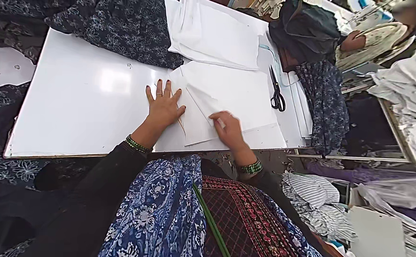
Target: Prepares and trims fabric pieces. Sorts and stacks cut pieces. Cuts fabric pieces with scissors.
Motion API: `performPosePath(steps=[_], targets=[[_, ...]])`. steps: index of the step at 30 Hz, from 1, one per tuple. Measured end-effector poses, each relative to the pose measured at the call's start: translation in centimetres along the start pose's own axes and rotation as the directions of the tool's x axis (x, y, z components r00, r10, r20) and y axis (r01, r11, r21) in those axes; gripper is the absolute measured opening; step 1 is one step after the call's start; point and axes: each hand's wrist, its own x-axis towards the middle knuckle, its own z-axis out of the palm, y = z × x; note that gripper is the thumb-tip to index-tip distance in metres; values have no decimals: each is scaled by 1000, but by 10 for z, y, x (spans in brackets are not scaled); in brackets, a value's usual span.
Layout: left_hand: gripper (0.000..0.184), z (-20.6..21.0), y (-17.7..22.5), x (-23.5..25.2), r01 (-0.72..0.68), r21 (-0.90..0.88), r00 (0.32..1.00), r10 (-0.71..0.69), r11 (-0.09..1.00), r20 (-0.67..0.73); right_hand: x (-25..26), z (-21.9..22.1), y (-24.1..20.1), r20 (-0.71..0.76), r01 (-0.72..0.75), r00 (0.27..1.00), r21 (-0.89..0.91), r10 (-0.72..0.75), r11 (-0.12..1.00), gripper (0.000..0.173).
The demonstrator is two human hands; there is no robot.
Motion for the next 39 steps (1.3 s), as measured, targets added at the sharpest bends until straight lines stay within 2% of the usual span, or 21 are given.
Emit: performPosePath(steps=[2, 4, 5, 7, 9, 11, 13, 14, 16, 19, 21, 24, 27, 29, 30, 32, 33, 36, 37, 39], targets=[[60, -3, -3, -6, -2, -12, 998, 1, 1000, -65, 19, -17, 24, 41, -223, 974, -21, 224, 975, 29], [61, -3, -5, -8, -37, -19, 993, 34, 999, -115, 34, -23, 49, 184, -445, 883, 38, 431, 895, 36], [61, -3, -5, -8, -63, -25, 989, 60, 998, -133, 38, -23, 57, 224, -498, 853, 72, 472, 864, 33], [62, -4, -7, -8, -146, -25, 979, 140, 989, -149, 41, -23, 57, 237, -513, 847, 129, 476, 849, 18], [56, -2, -11, -6, -279, -29, 951, 272, 960, -148, 40, -20, 49, 221, -506, 857, 192, 465, 841, 11], [42, 4, -17, 1, -413, -65, 905, 402, 908, -138, 39, -13, 43, 206, -501, 864, 253, 459, 828, 13], [32, 8, -16, 6, -481, -88, 872, 466, 872, -149, 41, -9, 37, 214, -519, 853, 250, 476, 818, 27], [35, 9, -13, 5, -479, -68, 871, 463, 875, -164, 44, -9, 34, 216, -530, 844, 196, 490, 825, 33], [39, 9, -10, 5, -379, -33, 913, 368, 925, -177, 51, -9, 32, 226, -541, 822, 19, 523, 841, 37], [27, 2, -10, 6, -120, -51, 984, 112, 991, -141, 58, -9, 34, 252, -496, 828, -82, 500, 864, 22], [30, 0, -13, 6, -60, -31, 987, 54, 998, -149, 58, -10, 28, 258, -447, 860, -33, 440, 894, 17], [47, -3, -15, 6, -71, 11, 996, 72, 997, -49, 54, -7, 17, 238, -416, 895, 144, 376, 898, 11], [48, -6, -17, 11, -20, 16, 1000, 21, 1000, -21, 59, -6, 27, 115, -409, 912, 212, 393, 888, 24], [63, -5, -22, 17, 56, 14, 997, -55, 998, -47, 66, -11, 42, 116, -462, 887, 187, 447, 867, 30], [70, -5, -25, 19, 97, 11, 994, -96, 995, -46, 70, -14, 49, 180, -511, 856, 147, 485, 847, 30], [75, -7, -29, 24, 153, -8, 987, -154, 988, -48, 76, -19, 54, 319, -580, 778, 37, 541, 814, 28], [73, -6, -30, 27, 169, -7, 983, -169, 986, -65, 77, -19, 53, 342, -577, 770, 15, 538, 817, 22], [72, -6, -33, 33, 184, 2, 975, -182, 983, -131, 72, -18, 45, 264, -481, 854, 69, 449, 874, 13], [70, -6, -33, 32, 132, -18, 973, -133, 991, -187, 69, -16, 43, 218, -430, 888, 85, 405, 899, 13], [59, -4, -29, 32, -87, -85, 928, 50, 993, -370, 63, -10, 38, 156, -323, 937, 45, 313, 945, 17]])
